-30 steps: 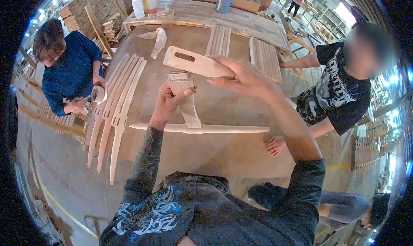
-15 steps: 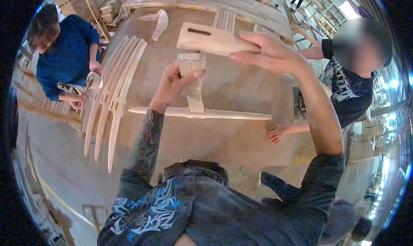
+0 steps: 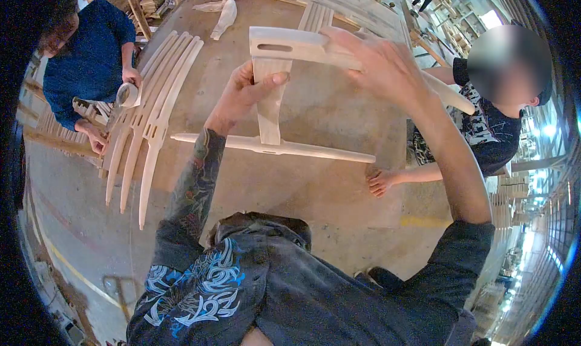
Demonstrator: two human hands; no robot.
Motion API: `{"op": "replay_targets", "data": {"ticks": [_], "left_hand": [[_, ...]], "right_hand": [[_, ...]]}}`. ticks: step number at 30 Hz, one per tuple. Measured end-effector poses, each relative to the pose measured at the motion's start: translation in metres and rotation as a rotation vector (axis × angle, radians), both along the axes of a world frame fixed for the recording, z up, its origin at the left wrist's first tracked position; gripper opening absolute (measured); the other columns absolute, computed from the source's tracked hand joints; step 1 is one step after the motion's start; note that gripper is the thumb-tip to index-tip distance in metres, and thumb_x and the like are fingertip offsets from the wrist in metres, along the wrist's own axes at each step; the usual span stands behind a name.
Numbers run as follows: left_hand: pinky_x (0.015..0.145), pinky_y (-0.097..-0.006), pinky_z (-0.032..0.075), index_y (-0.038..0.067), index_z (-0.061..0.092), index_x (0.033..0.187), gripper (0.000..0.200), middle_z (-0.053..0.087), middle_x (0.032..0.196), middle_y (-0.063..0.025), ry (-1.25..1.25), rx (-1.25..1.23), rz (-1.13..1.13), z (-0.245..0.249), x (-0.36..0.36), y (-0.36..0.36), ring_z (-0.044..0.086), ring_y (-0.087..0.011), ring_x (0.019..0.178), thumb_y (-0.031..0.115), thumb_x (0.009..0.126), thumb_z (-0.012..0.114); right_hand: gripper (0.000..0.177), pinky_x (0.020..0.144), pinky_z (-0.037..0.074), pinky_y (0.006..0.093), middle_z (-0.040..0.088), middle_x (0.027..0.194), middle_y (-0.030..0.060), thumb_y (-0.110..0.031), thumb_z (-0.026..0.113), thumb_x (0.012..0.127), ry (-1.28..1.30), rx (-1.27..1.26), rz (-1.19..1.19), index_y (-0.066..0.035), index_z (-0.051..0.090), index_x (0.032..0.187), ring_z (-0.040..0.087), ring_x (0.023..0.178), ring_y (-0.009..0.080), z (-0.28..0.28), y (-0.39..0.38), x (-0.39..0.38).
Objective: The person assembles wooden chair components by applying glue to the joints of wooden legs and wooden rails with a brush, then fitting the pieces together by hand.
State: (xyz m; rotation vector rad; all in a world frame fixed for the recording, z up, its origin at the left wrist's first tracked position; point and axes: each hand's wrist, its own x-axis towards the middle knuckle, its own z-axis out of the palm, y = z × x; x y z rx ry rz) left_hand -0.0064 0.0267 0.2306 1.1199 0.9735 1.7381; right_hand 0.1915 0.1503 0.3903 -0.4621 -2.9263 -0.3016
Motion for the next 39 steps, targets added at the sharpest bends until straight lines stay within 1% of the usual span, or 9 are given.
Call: {"op": "replay_targets", "data": {"ticks": [7,10,21,25,28,30,32,34,39], "left_hand": [[0.095,-0.0359,0.046,0.007,0.055,0.131,0.042,0.06,0.128,-0.0082,-0.295,0.142,-0.082,0.021,-0.05,-0.005,0.057,-0.016,0.107,0.034,0.099,0.055],[0.099,-0.0356,0.04,0.005,0.043,0.142,0.066,0.054,0.137,-0.0118,0.199,0.174,0.083,0.083,-0.06,0.007,0.056,-0.0218,0.116,0.055,0.1,0.033],[0.102,-0.0453,0.044,-0.003,0.04,0.139,0.046,0.053,0.129,-0.0312,1.695,-0.166,-0.061,0.119,-0.037,0.071,0.054,-0.0408,0.121,0.01,0.095,0.042],[0.107,-0.0436,0.039,-0.002,0.041,0.142,0.048,0.051,0.135,-0.0284,1.509,0.148,0.196,0.1,-0.041,0.053,0.049,-0.0386,0.127,0.015,0.097,0.04],[0.108,-0.0433,0.037,-0.003,0.045,0.139,0.047,0.051,0.136,-0.0268,1.134,0.456,0.588,0.066,-0.058,0.031,0.049,-0.0381,0.128,0.018,0.098,0.039],[0.09,-0.0326,0.043,0.005,0.05,0.133,0.059,0.063,0.104,-0.009,-0.094,-0.024,0.713,0.011,-0.052,-0.027,0.059,-0.0187,0.101,0.053,0.101,0.037],[0.053,-0.028,0.032,0.016,0.05,0.081,0.037,0.044,0.072,0.0045,-0.399,-0.426,0.688,-0.082,-0.032,-0.077,0.038,-0.0086,0.061,0.047,0.1,0.046],[0.048,-0.0258,0.034,0.013,0.055,0.084,0.041,0.05,0.066,0.0026,-0.875,-0.698,0.662,-0.154,0.037,-0.097,0.05,-0.011,0.057,0.053,0.092,0.059],[0.047,-0.0295,0.041,0.003,0.065,0.093,0.052,0.065,0.076,-0.0074,-0.847,-0.951,0.706,-0.177,0.063,-0.073,0.066,-0.0163,0.067,0.054,0.083,0.07]], "right_hand": [[0.073,0.072,0.054,0.0447,0.069,0.093,0.0131,-0.007,0.071,0.076,0.08,-0.001,0.043,-0.028,0.042,0.14,0.068,0.085,0.0343,-0.017,0.007,0.003],[0.072,0.069,0.054,0.0441,0.07,0.096,0.0127,-0.012,0.071,0.077,-0.042,0.074,-0.066,-0.026,0.042,0.141,0.068,0.082,0.0356,-0.018,0.008,0.005],[0.071,0.076,0.053,0.0444,0.068,0.102,0.0152,-0.024,0.076,0.077,-0.075,0.13,-0.059,-0.033,0.047,0.14,0.066,0.09,0.0355,-0.003,0.003,0.001],[0.067,0.077,0.052,0.0414,0.069,0.104,0.0147,-0.027,0.076,0.077,-0.047,-0.064,0.075,-0.03,0.05,0.139,0.067,0.089,0.0349,0.015,-0.019,-0.03],[0.051,0.085,0.05,0.0455,0.068,0.104,0.0178,-0.037,0.065,0.088,-0.16,-0.411,0.044,-0.008,0.056,0.13,0.065,0.093,0.0359,0.019,-0.039,-0.076],[0.064,0.086,0.051,0.0438,0.067,0.108,0.0195,-0.037,0.066,0.087,-0.25,-0.329,0.072,-0.011,0.045,0.142,0.065,0.094,0.0343,0.015,-0.04,-0.085],[0.063,0.086,0.051,0.0433,0.067,0.109,0.0195,-0.036,0.067,0.087,-0.201,-0.359,0.107,-0.011,0.046,0.141,0.065,0.094,0.0338,0.01,-0.031,-0.085],[0.062,0.086,0.051,0.0423,0.067,0.11,0.0193,-0.034,0.067,0.087,-0.129,-0.415,0.205,-0.011,0.047,0.141,0.065,0.095,0.0329,0.001,-0.026,-0.084],[0.059,0.087,0.051,0.0397,0.066,0.117,0.0197,-0.031,0.068,0.087,-0.307,-0.448,0.052,-0.011,0.05,0.14,0.065,0.098,0.0304,0.018,-0.047,-0.081]]}}
